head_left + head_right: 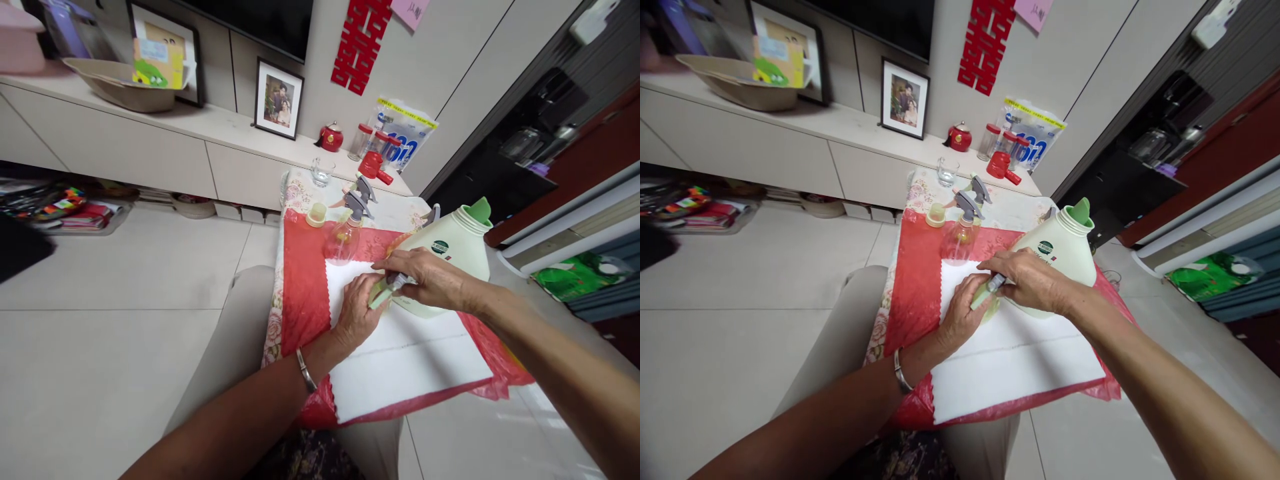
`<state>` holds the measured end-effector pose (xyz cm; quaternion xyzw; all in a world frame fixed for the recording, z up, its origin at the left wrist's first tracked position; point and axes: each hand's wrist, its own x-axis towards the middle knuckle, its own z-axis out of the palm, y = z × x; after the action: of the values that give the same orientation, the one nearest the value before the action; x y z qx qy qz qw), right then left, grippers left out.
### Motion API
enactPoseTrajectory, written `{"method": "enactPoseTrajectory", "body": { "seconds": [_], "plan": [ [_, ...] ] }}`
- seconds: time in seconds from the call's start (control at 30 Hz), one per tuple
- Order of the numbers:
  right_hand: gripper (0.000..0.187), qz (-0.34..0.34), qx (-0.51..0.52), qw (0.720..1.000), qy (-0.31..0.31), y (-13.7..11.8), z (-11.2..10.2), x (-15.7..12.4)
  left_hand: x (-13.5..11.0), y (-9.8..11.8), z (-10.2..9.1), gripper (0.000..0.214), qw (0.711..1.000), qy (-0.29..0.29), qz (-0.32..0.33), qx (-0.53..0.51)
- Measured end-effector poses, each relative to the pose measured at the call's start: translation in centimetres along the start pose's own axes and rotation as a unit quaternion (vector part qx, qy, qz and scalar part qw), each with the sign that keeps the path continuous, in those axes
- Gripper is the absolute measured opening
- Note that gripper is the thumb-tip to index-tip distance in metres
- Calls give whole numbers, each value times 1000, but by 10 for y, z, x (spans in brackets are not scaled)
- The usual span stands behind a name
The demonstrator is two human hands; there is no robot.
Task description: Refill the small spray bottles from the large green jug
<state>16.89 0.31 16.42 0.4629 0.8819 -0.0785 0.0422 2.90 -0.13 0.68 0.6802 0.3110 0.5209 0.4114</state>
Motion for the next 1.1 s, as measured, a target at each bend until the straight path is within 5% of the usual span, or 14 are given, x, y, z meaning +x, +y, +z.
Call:
{"method": "enactPoseTrajectory", "body": {
  "seconds": [0.17,0.57,0.7,0.9,1.1],
  "plan": [
    [67,102,-50,993,-13,-10,-4,3,0,3,1,49,1000,21,-14,-9],
    [95,264,6,964,15,-18,4,1,2,1,-1,34,997,9,-20,-73],
    [82,207,55,975,51,-12,-10,-11,0,2,-1,33,999,9,-16,-39],
    [71,40,-167,984,53,-32,-6,-13,0,-1,2,31,1000,4,-14,-15],
    [79,45,-225,972,56,-44,1,-10,0,1,-1,32,999,-12,-15,-30]
  ]
}}
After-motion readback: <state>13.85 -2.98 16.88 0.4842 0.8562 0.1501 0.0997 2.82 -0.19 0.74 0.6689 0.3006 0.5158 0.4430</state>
